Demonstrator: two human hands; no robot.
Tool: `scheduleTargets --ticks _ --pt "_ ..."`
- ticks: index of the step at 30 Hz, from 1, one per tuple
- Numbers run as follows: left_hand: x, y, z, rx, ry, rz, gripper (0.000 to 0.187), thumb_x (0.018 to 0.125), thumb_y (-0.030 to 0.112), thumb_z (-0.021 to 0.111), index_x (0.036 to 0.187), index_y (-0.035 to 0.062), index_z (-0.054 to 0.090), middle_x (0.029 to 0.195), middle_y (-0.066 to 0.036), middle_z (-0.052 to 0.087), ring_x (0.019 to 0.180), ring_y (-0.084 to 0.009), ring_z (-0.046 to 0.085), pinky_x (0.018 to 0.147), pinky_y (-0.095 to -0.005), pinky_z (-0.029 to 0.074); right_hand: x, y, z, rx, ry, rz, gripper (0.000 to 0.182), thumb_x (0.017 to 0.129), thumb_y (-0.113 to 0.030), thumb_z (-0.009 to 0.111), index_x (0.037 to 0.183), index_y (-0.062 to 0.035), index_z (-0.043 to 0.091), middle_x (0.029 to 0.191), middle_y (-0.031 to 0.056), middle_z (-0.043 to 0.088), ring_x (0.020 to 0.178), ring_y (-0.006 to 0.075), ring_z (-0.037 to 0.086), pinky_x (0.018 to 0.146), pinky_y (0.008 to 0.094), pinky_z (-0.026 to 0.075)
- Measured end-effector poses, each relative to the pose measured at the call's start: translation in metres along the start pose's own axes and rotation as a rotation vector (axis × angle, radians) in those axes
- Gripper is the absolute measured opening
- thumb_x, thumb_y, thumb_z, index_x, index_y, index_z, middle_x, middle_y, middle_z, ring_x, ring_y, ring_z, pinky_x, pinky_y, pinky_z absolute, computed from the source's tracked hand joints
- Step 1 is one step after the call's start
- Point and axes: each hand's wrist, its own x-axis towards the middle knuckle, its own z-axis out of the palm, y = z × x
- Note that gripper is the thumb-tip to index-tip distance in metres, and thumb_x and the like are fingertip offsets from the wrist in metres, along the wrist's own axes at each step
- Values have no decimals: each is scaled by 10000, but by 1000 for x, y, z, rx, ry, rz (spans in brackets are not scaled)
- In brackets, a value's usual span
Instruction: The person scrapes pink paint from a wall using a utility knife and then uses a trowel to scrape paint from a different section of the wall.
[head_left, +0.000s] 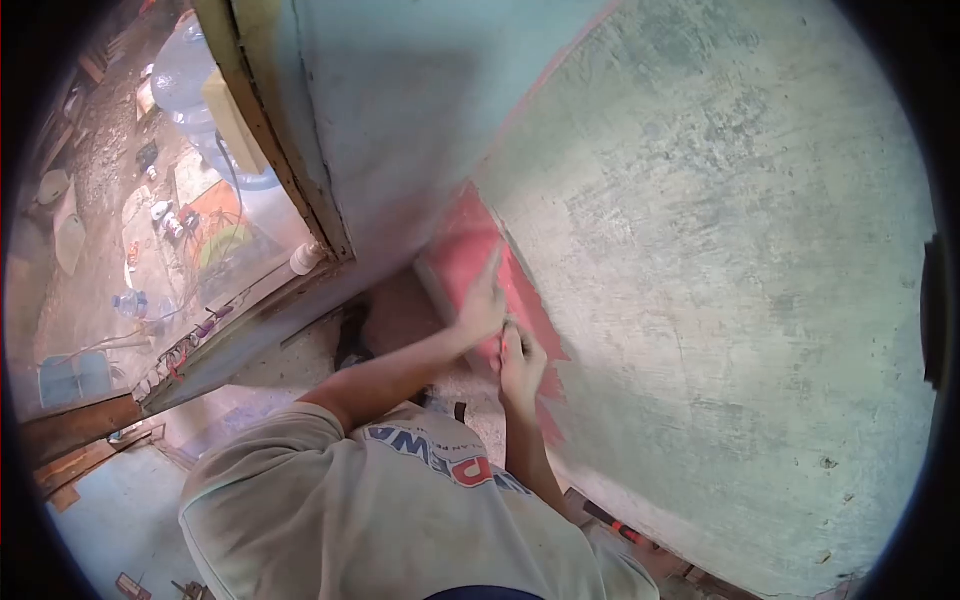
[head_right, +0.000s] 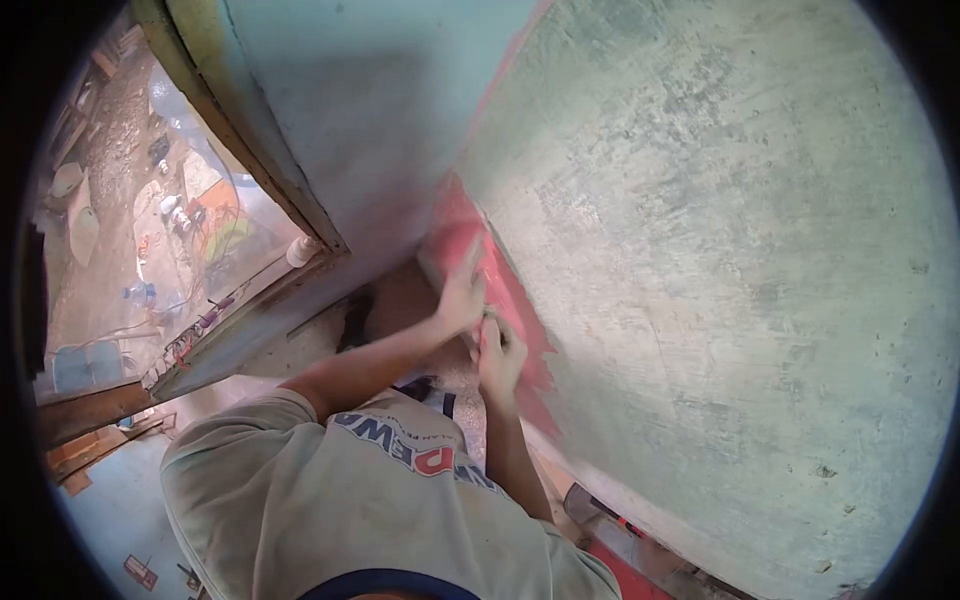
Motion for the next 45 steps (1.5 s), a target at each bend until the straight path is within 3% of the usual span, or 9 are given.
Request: scheduleTargets --ticks 2,5,8,12,13,24,26,39,45 --pt "41 -14 -15 92 129 110 845 861 -122 436 1659 35 206 1557 -272 459 1159 -387 635 994 -420 500 28 -11 21 -13 -54 -17 288 1046 -275 625 845 -72 666 662 -56 510 489 31 430 415 225 307" --pt "54 29 -40 -40 -51 -321 827 865 -118 433 1653 32 233 1575 -269 441 1201 -378 622 992 -427 499 38 -7 32 73 -55 -22 283 1046 -263 623 842 -72 662 661 -52 513 492 35 431 418 224 309" --pt "-1 -11 1 100 40 83 783 872 -110 438 1631 25 296 1570 -268 447 1170 -379 632 977 -431 507 -1 9 4 81 29 -35 288 1043 -257 629 814 -83 632 653 -56 495 486 37 415 413 229 293" --pt "24 -37 -1 105 164 167 759 875 -108 457 1613 33 349 1556 -259 465 1182 -385 632 967 -429 509 7 -9 21 89 -15 86 283 1034 -264 639 813 -89 624 656 -55 497 467 36 424 397 227 279" --pt "41 22 -38 -65 -36 -231 737 880 -97 457 1602 12 356 1569 -262 456 1325 -399 566 1063 -418 468 27 5 28 137 -51 66 282 1028 -273 648 812 -94 621 672 -43 520 468 41 442 398 224 273" --pt "19 -27 -6 39 89 122 726 954 -96 422 1645 54 258 1537 -270 510 1355 -357 578 1080 -356 449 1 13 21 131 8 -15 252 1043 -250 626 864 -76 653 660 -48 500 482 40 441 421 225 305" --pt "25 16 -29 -110 -61 -190 732 940 -107 417 1641 42 269 1542 -259 511 1199 -279 638 1027 -342 484 16 20 28 122 1 6 240 1044 -243 623 882 -71 661 664 -50 498 479 36 434 421 224 311" --pt "11 -4 -1 32 36 93 798 899 -122 415 1654 65 239 1283 -294 633 1000 -325 685 896 -404 539 -7 1 6 136 39 77 289 1032 -263 654 812 -79 624 667 -40 517 478 38 429 418 214 304" --pt "26 -5 -19 2 8 55 756 888 -94 430 1625 4 292 1580 -269 446 1176 -365 636 982 -382 509 12 12 19 138 2 14 282 1042 -258 641 852 -50 654 646 -43 486 478 42 443 416 220 309"
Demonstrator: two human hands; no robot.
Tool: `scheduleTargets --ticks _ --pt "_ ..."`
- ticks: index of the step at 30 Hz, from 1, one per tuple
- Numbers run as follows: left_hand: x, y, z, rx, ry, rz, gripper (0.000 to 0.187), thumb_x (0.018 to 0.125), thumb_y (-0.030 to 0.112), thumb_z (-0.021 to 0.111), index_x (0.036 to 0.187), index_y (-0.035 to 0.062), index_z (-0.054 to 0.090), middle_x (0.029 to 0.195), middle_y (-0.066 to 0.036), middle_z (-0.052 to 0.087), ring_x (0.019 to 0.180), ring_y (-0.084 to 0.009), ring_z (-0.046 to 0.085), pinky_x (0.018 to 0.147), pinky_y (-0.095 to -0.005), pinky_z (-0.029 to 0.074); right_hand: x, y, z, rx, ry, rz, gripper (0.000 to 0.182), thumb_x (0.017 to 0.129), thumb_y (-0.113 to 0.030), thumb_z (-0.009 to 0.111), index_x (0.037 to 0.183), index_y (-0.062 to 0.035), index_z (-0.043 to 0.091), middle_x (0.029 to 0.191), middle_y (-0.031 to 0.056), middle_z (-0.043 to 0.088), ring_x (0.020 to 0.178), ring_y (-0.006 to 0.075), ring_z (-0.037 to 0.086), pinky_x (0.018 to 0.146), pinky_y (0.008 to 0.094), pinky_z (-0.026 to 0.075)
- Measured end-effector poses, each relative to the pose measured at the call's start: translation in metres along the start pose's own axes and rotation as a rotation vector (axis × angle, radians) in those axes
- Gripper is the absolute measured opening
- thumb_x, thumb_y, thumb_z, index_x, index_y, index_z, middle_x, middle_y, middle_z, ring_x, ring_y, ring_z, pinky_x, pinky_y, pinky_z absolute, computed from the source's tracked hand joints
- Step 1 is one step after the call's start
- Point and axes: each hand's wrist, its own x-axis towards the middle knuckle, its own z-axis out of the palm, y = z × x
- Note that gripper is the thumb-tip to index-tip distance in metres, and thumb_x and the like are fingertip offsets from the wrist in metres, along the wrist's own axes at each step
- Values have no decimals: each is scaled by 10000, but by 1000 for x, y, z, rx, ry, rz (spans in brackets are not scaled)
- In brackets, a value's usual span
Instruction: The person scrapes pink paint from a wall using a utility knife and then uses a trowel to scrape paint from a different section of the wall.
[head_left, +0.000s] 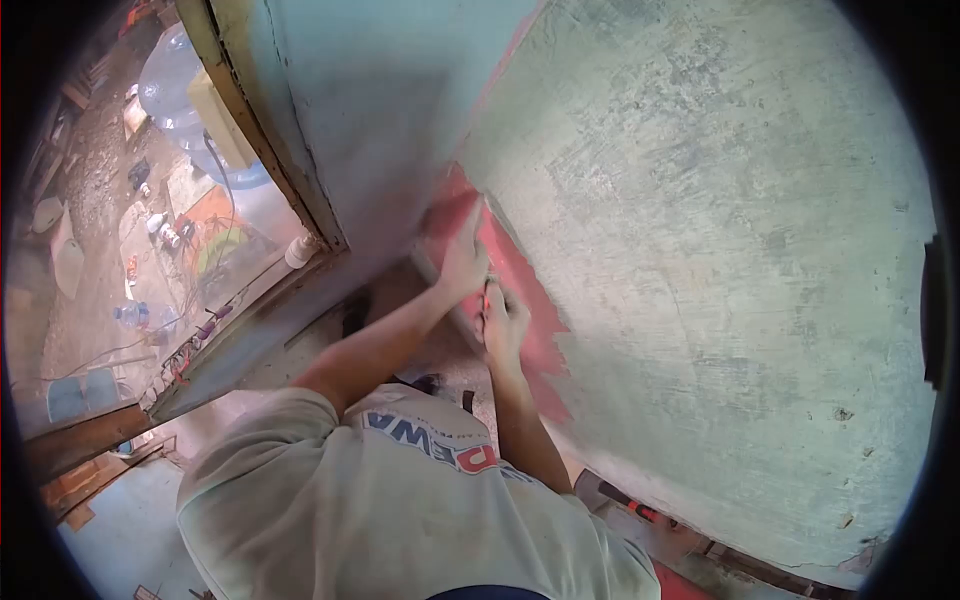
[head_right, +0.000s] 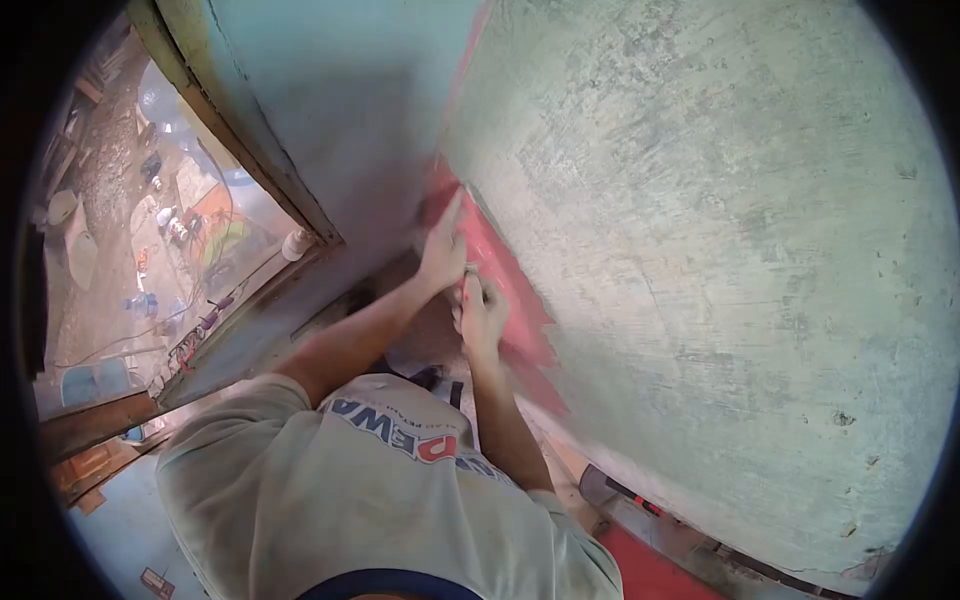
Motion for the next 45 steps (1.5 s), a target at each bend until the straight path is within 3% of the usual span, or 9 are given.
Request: scheduleTargets --ticks 11,22,24,26,29,35,36,41,45 --pt "28 -21 -9 90 103 108 854 851 -126 465 1656 65 254 1530 -272 500 1112 -392 640 960 -419 508 14 -9 10 -29 -66 23 262 1041 -285 650 899 -68 689 707 -35 555 514 38 457 421 219 311" --pt "-1 -28 8 0 42 49 814 851 -108 447 1634 -12 251 1577 -312 418 1335 -385 568 1089 -416 445 5 -10 -6 -101 -69 86 259 1024 -300 659 951 -61 726 692 -40 542 490 38 457 412 223 308" --pt "17 3 -10 -24 -54 -229 837 842 -135 436 1642 28 254 1627 -276 380 1293 -333 601 1049 -378 472 19 -15 9 -112 -49 43 251 1004 -294 693 990 -47 737 698 -35 550 505 38 464 435 217 325" --pt "14 -34 7 171 105 167 873 835 -153 426 1658 71 241 1561 -248 491 1008 -262 658 900 -359 523 16 -10 -2 -140 -46 24 262 966 -279 754 1049 -30 748 713 -30 565 534 34 470 477 208 347" --pt "-46 13 33 -13 -22 -71 881 836 -155 421 1665 81 235 1314 -223 649 786 -241 570 804 -359 511 -22 1 -49 -139 20 -7 249 958 -262 764 1045 -29 746 718 -42 553 534 28 452 467 215 332" --pt "-30 8 15 -56 -106 -116 858 830 -143 415 1652 32 242 1480 -319 517 785 -283 597 773 -376 529 -12 15 -34 -61 -14 32 198 989 -256 721 933 -67 714 715 -61 521 526 18 414 456 213 279" --pt "-13 35 -1 -32 -154 -323 852 836 -137 411 1652 26 229 1453 -322 535 813 -307 617 796 -395 529 -3 13 -29 -63 -29 26 204 993 -259 714 911 -73 702 713 -62 520 525 17 412 456 212 276" --pt "-51 10 30 11 -126 -139 855 849 -125 440 1656 25 200 1600 -294 385 950 -372 657 887 -434 518 -30 1 -53 -62 -5 36 241 1001 -266 704 841 -90 665 697 -68 513 524 12 413 455 211 277" --pt "-61 -7 42 -10 -102 -38 873 844 -143 439 1663 44 201 1474 -285 502 862 -303 617 837 -398 522 -32 13 -58 -20 -23 8 239 1017 -239 672 1119 -29 724 732 -50 532 516 24 443 431 211 312"
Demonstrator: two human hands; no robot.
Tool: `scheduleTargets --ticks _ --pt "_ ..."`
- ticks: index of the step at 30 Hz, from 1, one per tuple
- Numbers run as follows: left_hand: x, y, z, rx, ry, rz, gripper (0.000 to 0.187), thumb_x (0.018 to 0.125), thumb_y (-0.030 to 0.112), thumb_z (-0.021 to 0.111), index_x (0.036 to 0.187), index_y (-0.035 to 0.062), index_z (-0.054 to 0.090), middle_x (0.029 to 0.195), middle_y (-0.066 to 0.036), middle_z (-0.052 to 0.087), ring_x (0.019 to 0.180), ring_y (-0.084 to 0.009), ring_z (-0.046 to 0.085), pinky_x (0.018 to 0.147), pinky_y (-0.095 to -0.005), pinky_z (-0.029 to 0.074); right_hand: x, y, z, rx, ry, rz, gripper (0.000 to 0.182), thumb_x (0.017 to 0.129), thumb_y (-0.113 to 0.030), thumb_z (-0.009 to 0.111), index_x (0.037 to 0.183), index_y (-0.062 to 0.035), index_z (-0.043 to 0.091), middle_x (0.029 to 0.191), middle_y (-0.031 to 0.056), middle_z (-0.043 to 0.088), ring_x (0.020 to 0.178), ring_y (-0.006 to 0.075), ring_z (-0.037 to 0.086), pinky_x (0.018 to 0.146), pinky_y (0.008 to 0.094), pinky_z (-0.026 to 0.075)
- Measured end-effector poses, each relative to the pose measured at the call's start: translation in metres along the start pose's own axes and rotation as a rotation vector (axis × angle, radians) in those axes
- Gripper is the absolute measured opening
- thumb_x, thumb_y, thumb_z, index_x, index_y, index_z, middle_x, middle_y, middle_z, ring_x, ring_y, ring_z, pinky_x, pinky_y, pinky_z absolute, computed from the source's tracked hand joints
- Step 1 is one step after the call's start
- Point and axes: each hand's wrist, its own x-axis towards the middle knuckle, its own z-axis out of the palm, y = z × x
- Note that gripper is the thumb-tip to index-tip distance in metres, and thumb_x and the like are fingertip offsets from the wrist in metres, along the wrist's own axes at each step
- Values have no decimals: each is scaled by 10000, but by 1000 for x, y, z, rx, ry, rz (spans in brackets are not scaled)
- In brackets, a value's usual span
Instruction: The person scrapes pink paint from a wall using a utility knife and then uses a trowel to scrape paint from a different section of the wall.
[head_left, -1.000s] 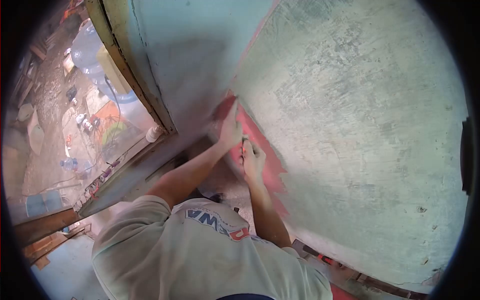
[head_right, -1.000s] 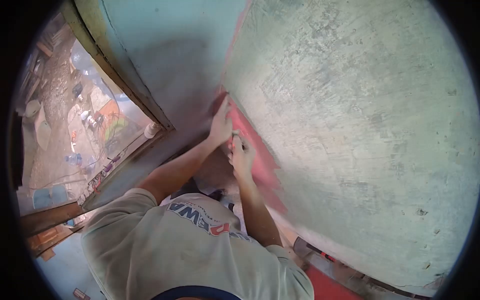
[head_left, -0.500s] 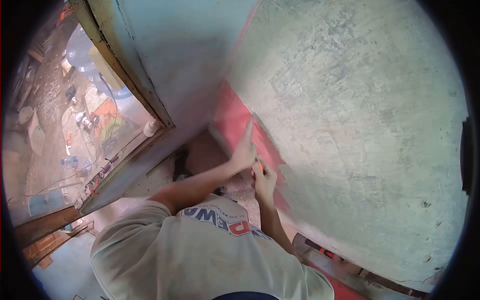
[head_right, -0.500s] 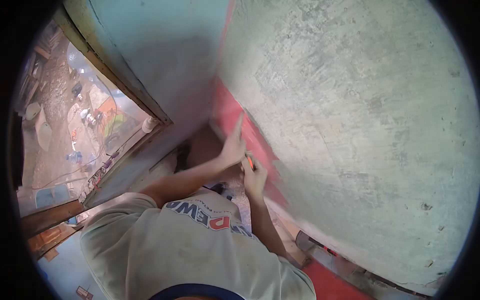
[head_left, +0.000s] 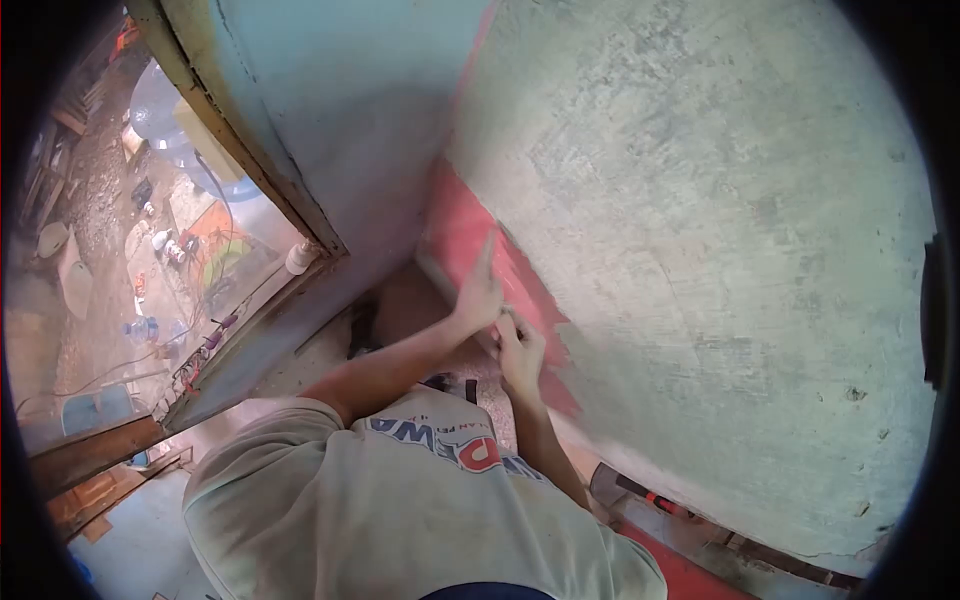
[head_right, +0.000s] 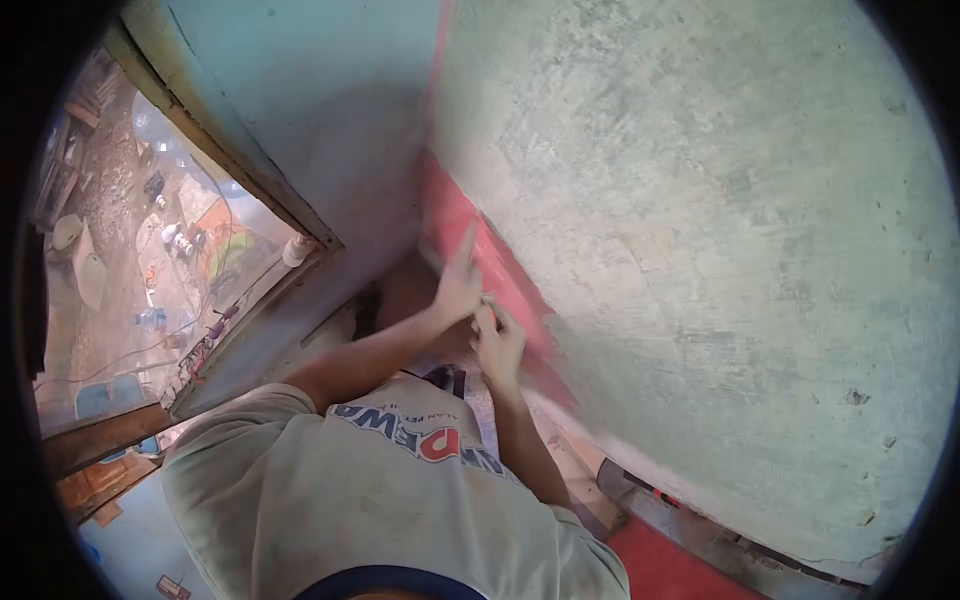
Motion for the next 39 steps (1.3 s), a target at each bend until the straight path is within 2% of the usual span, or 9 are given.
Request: scheduleTargets --ticks 2,5,8,11,13,26,31,35,39 --pt "34 26 -37 -48 -48 -240 882 843 -166 415 1669 71 219 1373 -217 594 808 -185 568 787 -344 520 20 -7 26 -28 -8 64 223 1012 -245 676 1049 -28 712 728 -46 536 516 25 446 431 213 317" --pt "47 19 -47 55 -22 -181 874 839 -174 415 1664 40 217 1352 -212 606 814 -163 531 788 -317 503 36 7 41 -39 1 -62 215 1013 -257 675 961 -49 685 721 -44 544 502 19 438 421 212 304" --pt "14 12 -21 -20 -23 -36 863 848 -132 436 1662 49 214 1307 -297 595 870 -330 611 862 -425 521 10 8 12 -23 16 11 206 1015 -254 673 978 -54 702 717 -45 549 498 16 441 419 211 308" --pt "20 -11 -10 209 133 168 857 853 -124 441 1662 66 230 1442 -296 536 919 -336 638 870 -434 521 8 -12 23 -16 35 7 221 994 -245 706 882 -57 679 692 -53 533 504 16 437 428 204 298" --pt "39 9 -30 -5 75 -112 849 861 -118 440 1662 70 230 1471 -299 524 920 -340 645 868 -421 527 26 -18 38 -59 38 43 234 985 -241 717 862 -44 687 698 -43 539 521 25 460 443 207 310" --pt "90 -26 -74 193 146 72 811 871 -85 428 1650 47 245 1557 -285 451 1147 -396 626 990 -464 492 75 -19 95 -149 -34 21 194 1007 -236 674 998 -47 717 731 -59 518 529 14 422 444 212 310" --pt "77 -22 -69 149 91 45 848 849 -104 453 1654 54 240 1493 -321 487 989 -431 659 887 -464 525 60 -12 83 -100 30 -53 271 993 -251 698 807 -59 652 708 -43 536 558 23 458 466 210 338" --pt "69 -4 -68 205 121 92 847 825 -134 429 1640 45 284 1510 -302 495 1292 -427 557 1092 -407 438 49 -9 76 -77 44 26 288 991 -257 698 778 -81 618 689 -42 534 521 29 448 447 215 327" --pt "107 -19 -102 87 55 -157 814 845 -105 440 1631 47 296 1540 -290 470 1310 -415 563 1108 -432 439 84 -10 121 -24 -9 86 255 980 -250 719 806 -86 632 670 -51 524 490 31 447 429 225 307"
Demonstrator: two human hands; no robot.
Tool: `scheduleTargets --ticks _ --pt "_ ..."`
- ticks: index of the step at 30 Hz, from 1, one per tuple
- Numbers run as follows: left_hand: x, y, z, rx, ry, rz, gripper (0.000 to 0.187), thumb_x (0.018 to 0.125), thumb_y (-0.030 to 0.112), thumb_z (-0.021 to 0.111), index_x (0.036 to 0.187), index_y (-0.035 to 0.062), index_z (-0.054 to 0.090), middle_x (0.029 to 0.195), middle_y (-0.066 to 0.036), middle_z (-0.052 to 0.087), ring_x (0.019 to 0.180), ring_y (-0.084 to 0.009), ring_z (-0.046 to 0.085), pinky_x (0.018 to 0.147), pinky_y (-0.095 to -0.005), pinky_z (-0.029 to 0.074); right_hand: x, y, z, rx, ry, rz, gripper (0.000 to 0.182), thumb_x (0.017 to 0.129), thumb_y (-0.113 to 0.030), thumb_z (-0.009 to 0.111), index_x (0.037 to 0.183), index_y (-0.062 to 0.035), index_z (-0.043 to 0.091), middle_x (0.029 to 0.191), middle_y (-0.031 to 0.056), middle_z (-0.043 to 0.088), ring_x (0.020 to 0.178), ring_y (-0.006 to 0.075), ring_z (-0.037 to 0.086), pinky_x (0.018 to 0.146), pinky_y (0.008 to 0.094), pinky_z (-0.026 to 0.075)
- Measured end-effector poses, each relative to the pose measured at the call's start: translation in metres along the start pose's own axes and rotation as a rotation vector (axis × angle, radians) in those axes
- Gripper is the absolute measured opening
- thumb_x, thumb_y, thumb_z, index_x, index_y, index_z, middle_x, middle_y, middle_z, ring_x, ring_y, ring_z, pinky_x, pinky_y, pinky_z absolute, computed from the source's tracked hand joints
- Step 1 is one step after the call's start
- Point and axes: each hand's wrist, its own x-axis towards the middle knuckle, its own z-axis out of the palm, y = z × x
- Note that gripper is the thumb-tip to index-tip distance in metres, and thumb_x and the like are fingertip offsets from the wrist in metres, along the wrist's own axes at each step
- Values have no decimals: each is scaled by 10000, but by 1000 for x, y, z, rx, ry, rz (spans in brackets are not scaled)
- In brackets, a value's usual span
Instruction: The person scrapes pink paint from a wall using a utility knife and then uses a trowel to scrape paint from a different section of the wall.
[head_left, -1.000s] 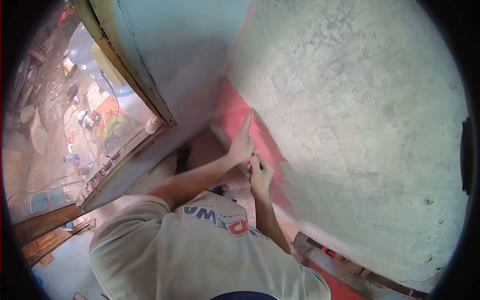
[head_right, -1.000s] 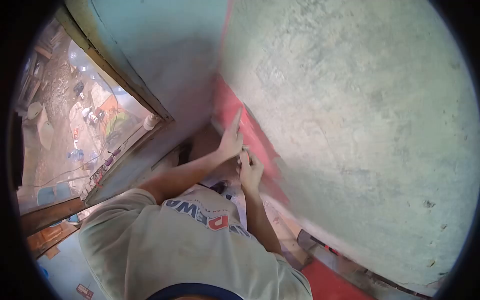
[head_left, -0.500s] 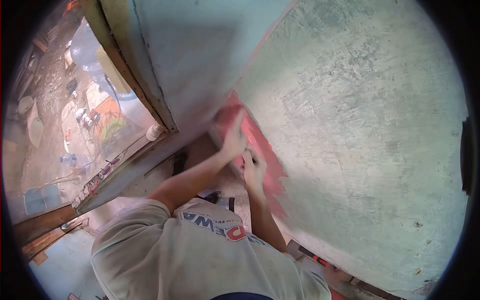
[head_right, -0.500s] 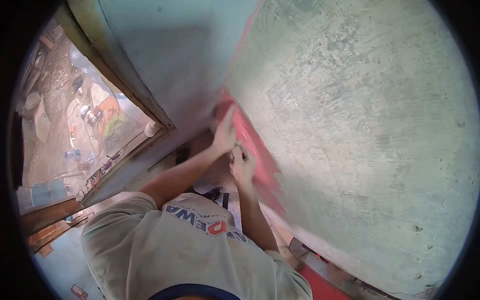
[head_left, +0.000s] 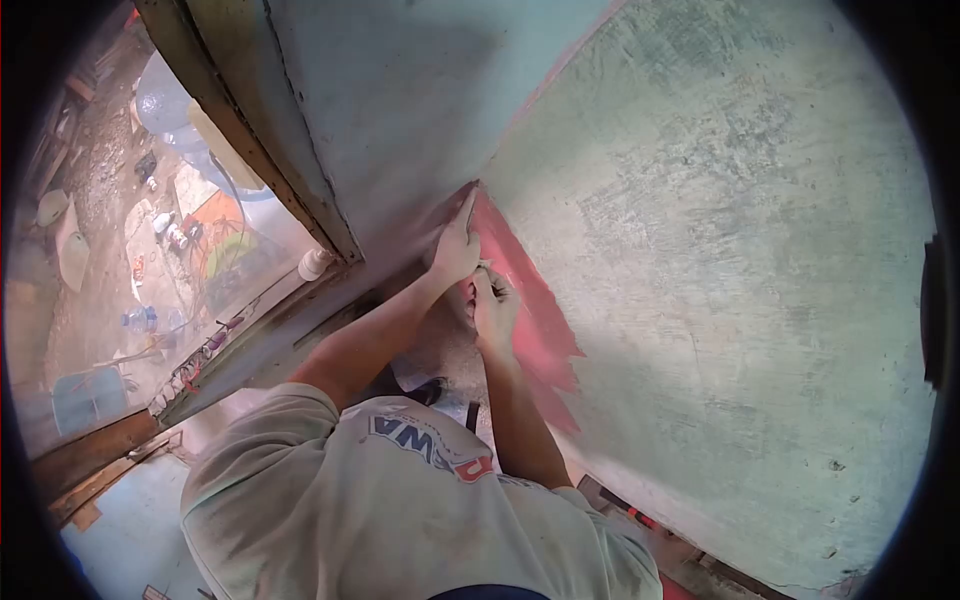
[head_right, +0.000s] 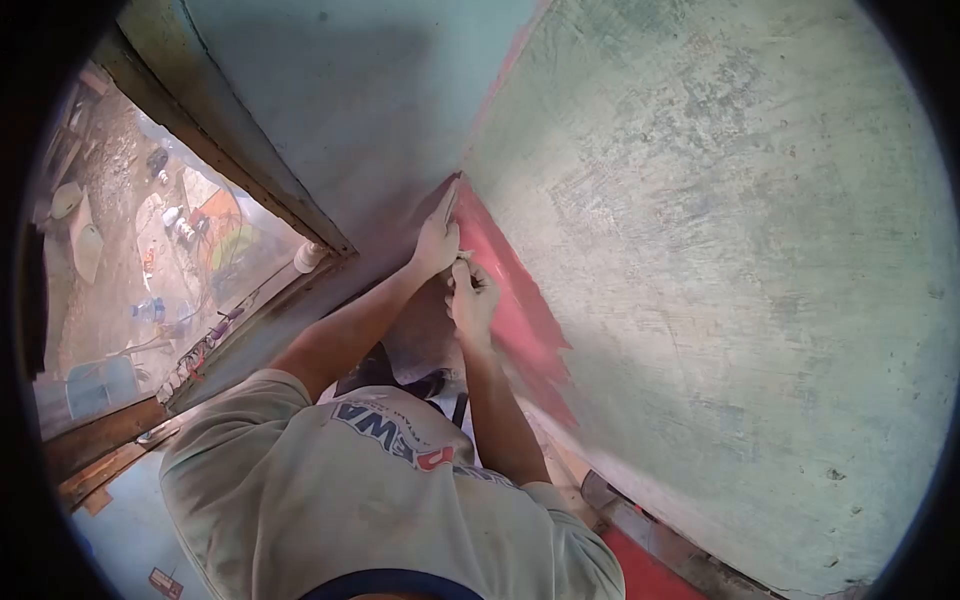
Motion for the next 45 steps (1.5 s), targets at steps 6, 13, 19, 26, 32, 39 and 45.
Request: scheduleTargets --ticks 6,13,19,26,32,39,45 --pt "-32 -1 25 149 127 307 834 844 -101 447 1643 63 276 1545 -289 462 1167 -406 630 1005 -434 496 -35 9 -36 3 60 -88 240 1000 -225 700 820 -73 654 719 -38 549 508 21 442 442 203 311" --pt "4 -3 3 -5 48 74 822 854 -78 462 1642 80 288 1423 -326 550 977 -399 674 887 -460 528 -4 -10 -1 11 5 -34 201 1004 -210 693 882 -51 678 716 -47 536 508 24 429 433 221 302" --pt "-32 16 21 1 1 87 810 843 -95 440 1629 54 312 1456 -308 542 1163 -417 620 1002 -438 496 -37 -2 -33 1 41 -95 201 1010 -223 693 918 -44 701 707 -53 524 505 19 421 428 221 293" --pt "-15 6 15 -4 62 188 839 813 -113 463 1625 -3 280 1425 -364 514 1087 -409 653 979 -458 504 -21 -9 -16 3 54 -21 238 1014 -244 686 839 -86 650 690 -55 531 490 30 437 422 209 285" --pt "-19 2 15 -83 30 151 806 830 -110 449 1617 -7 303 1500 -309 497 1313 -424 555 1110 -419 435 -20 -3 -18 27 -6 13 200 1008 -218 697 877 -68 674 706 -39 536 485 32 435 416 217 307" --pt "-35 -5 37 77 135 374 857 843 -100 463 1653 83 254 1492 -305 495 1084 -420 651 933 -492 502 -29 8 -37 53 35 -113 191 1006 -205 691 914 -39 688 739 -25 564 502 38 437 425 220 309" --pt "9 -5 3 13 54 66 802 870 -35 489 1639 75 290 1514 -285 487 1140 -400 636 968 -459 503 6 -7 -3 2 3 7 194 1011 -231 683 948 -49 702 726 -24 570 491 38 452 412 215 306"
